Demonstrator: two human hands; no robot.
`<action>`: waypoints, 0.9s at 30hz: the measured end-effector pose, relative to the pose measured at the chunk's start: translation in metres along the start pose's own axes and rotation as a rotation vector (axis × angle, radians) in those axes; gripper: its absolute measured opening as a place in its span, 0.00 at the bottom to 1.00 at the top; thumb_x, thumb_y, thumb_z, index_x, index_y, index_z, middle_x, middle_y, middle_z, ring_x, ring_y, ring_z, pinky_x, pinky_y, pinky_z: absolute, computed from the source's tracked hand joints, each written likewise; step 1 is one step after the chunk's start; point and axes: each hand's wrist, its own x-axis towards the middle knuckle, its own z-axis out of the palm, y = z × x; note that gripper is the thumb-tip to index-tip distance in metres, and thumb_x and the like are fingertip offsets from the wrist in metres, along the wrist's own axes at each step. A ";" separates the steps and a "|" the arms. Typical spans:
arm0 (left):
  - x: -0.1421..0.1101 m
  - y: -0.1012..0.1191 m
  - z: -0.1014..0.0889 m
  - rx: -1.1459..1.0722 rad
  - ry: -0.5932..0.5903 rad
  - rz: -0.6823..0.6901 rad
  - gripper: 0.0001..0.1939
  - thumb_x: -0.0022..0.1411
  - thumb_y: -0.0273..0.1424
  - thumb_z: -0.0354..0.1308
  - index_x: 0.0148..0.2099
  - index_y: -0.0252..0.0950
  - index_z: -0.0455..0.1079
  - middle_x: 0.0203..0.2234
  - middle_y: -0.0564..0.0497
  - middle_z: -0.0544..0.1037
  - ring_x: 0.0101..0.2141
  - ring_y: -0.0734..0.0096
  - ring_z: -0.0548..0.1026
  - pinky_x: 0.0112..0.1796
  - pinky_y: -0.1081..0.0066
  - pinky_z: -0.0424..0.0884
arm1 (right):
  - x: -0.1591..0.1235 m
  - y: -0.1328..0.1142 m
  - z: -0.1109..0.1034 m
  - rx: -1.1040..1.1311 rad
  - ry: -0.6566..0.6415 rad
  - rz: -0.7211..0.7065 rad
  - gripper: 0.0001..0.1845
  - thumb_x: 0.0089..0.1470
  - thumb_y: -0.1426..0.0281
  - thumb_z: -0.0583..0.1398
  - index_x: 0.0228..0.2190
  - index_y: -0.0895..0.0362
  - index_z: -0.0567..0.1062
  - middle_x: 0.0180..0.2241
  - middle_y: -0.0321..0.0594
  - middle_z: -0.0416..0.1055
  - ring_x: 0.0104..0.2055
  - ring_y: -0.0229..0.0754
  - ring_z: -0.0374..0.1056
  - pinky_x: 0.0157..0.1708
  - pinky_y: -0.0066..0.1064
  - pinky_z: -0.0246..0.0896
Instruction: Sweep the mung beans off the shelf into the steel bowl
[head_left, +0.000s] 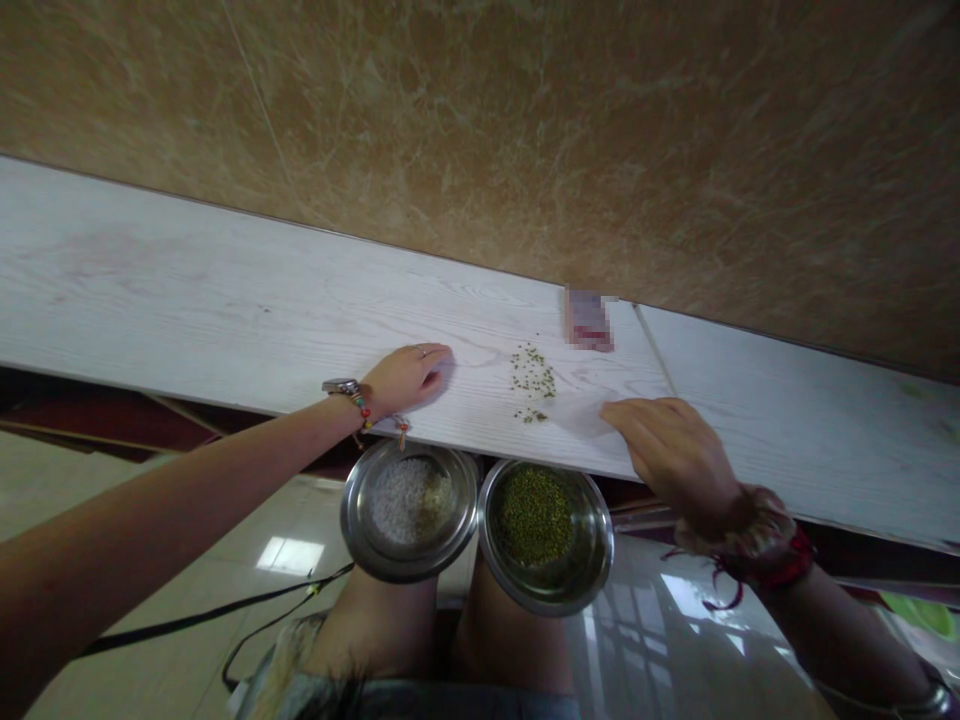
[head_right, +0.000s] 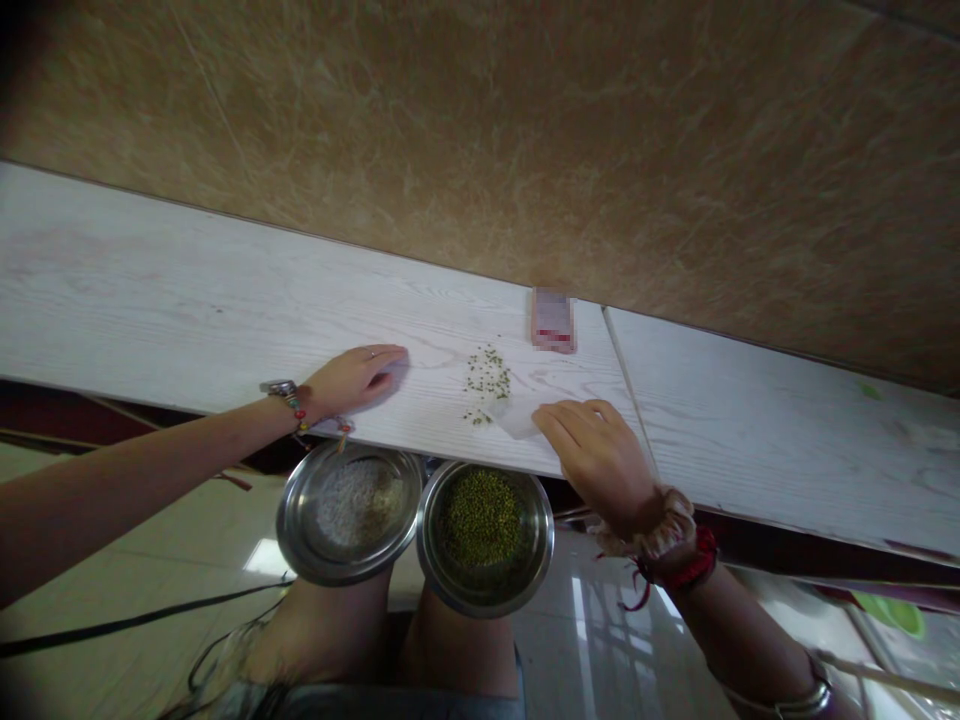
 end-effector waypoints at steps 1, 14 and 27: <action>0.000 0.000 0.000 0.001 -0.003 -0.001 0.19 0.61 0.29 0.46 0.54 0.34 0.66 0.52 0.44 0.73 0.51 0.62 0.71 0.52 0.62 0.66 | 0.002 -0.001 0.002 -0.001 0.001 0.008 0.15 0.56 0.84 0.50 0.36 0.61 0.74 0.34 0.44 0.77 0.36 0.41 0.70 0.35 0.33 0.60; 0.000 0.001 -0.001 -0.018 0.001 -0.004 0.19 0.61 0.29 0.47 0.53 0.34 0.67 0.51 0.43 0.74 0.50 0.61 0.71 0.52 0.62 0.67 | 0.017 -0.025 0.002 0.049 -0.066 -0.074 0.16 0.55 0.84 0.50 0.36 0.61 0.74 0.35 0.45 0.78 0.38 0.41 0.70 0.36 0.34 0.60; 0.001 0.003 -0.003 -0.008 -0.008 0.000 0.19 0.61 0.28 0.46 0.53 0.32 0.67 0.52 0.41 0.73 0.49 0.60 0.72 0.52 0.61 0.67 | -0.019 -0.022 -0.025 0.142 -0.035 -0.049 0.14 0.60 0.79 0.49 0.42 0.59 0.71 0.37 0.45 0.78 0.41 0.43 0.72 0.40 0.37 0.65</action>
